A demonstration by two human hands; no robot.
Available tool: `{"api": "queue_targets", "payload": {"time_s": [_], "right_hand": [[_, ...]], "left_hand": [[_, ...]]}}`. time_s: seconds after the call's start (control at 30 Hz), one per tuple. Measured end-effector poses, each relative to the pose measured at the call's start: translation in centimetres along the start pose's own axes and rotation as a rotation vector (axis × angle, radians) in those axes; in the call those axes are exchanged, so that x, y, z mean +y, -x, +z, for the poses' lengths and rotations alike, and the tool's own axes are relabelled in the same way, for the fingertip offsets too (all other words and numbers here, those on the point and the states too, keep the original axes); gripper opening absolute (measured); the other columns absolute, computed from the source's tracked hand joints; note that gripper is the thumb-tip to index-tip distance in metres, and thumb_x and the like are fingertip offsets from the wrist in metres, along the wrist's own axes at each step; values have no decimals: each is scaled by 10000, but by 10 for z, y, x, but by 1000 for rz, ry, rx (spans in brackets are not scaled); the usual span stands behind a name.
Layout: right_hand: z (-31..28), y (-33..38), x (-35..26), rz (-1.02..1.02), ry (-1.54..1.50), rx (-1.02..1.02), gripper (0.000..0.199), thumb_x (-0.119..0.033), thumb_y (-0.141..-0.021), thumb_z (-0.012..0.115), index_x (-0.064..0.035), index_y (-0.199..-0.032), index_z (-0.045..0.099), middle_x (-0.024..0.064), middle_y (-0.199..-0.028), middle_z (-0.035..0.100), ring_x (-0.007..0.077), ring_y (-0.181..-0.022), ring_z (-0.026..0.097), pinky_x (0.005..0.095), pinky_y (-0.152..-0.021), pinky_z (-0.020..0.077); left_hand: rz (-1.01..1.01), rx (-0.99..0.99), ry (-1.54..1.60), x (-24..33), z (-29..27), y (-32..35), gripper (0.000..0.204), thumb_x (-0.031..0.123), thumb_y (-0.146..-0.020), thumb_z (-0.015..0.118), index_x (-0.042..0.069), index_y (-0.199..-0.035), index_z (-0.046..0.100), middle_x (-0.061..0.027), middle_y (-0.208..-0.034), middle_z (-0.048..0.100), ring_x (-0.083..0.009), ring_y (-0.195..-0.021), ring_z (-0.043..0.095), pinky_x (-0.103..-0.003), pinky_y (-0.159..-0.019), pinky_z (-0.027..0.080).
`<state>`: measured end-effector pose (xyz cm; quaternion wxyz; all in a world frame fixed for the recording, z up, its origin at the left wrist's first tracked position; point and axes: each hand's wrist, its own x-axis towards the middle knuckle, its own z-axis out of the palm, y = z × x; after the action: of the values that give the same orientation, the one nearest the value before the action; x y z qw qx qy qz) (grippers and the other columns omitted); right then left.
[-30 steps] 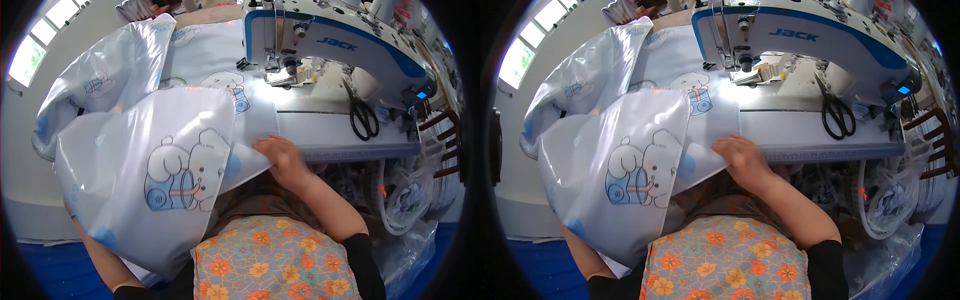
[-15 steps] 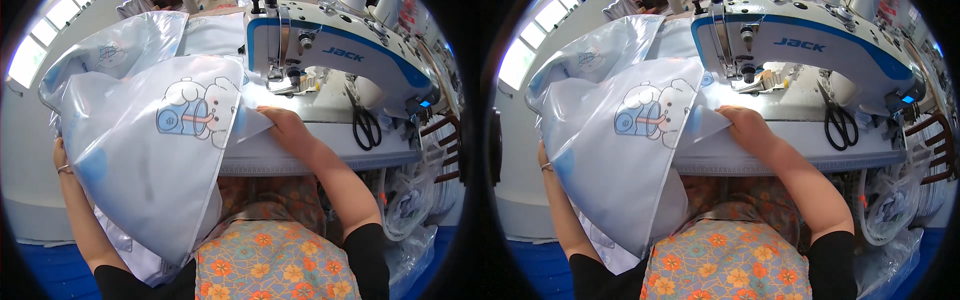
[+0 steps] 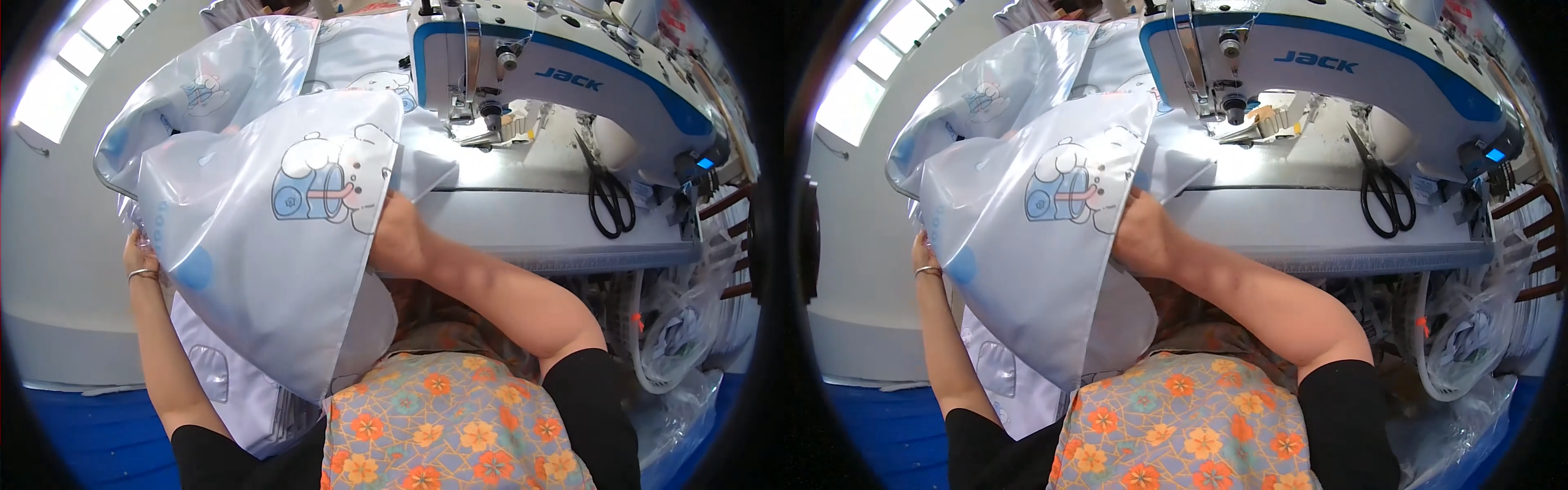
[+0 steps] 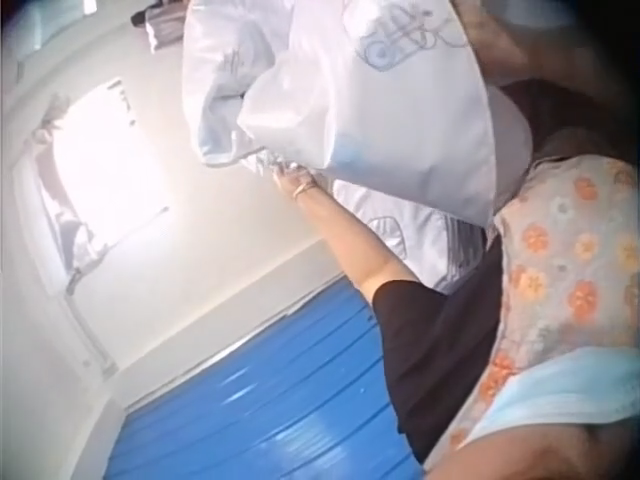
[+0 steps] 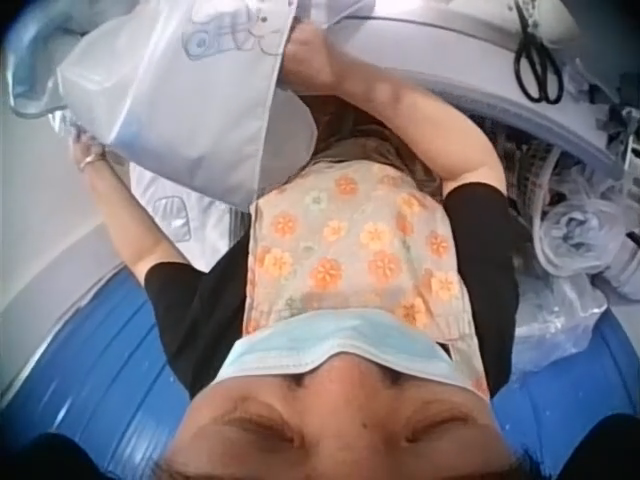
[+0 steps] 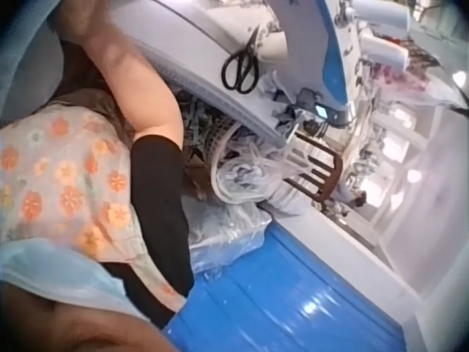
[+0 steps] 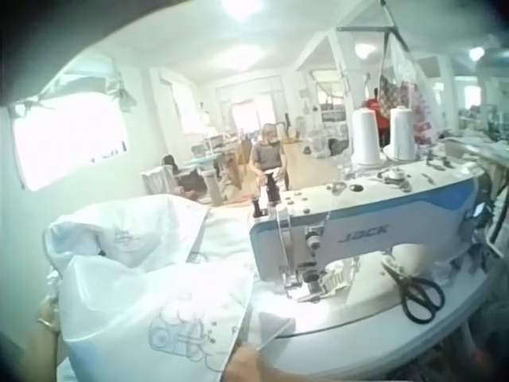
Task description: Sewing together fabric and plastic components to assemble a product using an industrial sewing machine.
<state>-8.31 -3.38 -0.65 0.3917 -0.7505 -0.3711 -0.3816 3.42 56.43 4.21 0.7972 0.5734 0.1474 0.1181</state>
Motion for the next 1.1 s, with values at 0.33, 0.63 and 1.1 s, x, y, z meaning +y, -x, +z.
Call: {"api": "queue_targets", "payload": {"time_s": [0.33,0.63,1.1], "right_hand": [[-87,54,-18,369,-188,-415,421,35,-705,638,-75,-1110,672,112,-957,712,332,-918,689,448,-836,555],[-92,88,-31,221,-45,-303,516,-65,-689,744,-84,-1193,633,110,-1076,724,297,-996,704,468,-920,556],[-125,52,21,285,-51,-426,376,-46,-736,708,-19,-1110,688,163,-1107,710,334,-1066,680,432,-996,517]], "left_hand": [[-56,244,-256,0,-38,15,410,223,-1037,364,-57,-1310,489,-234,-1239,604,-374,-1100,637,-503,-955,548],[-104,86,-77,-23,-19,61,397,219,-1047,325,-48,-1254,533,-189,-1175,646,-329,-1021,672,-465,-911,580],[66,105,64,-39,25,54,314,160,-1058,353,-61,-1227,498,-216,-1089,657,-314,-927,685,-404,-755,633]]}}
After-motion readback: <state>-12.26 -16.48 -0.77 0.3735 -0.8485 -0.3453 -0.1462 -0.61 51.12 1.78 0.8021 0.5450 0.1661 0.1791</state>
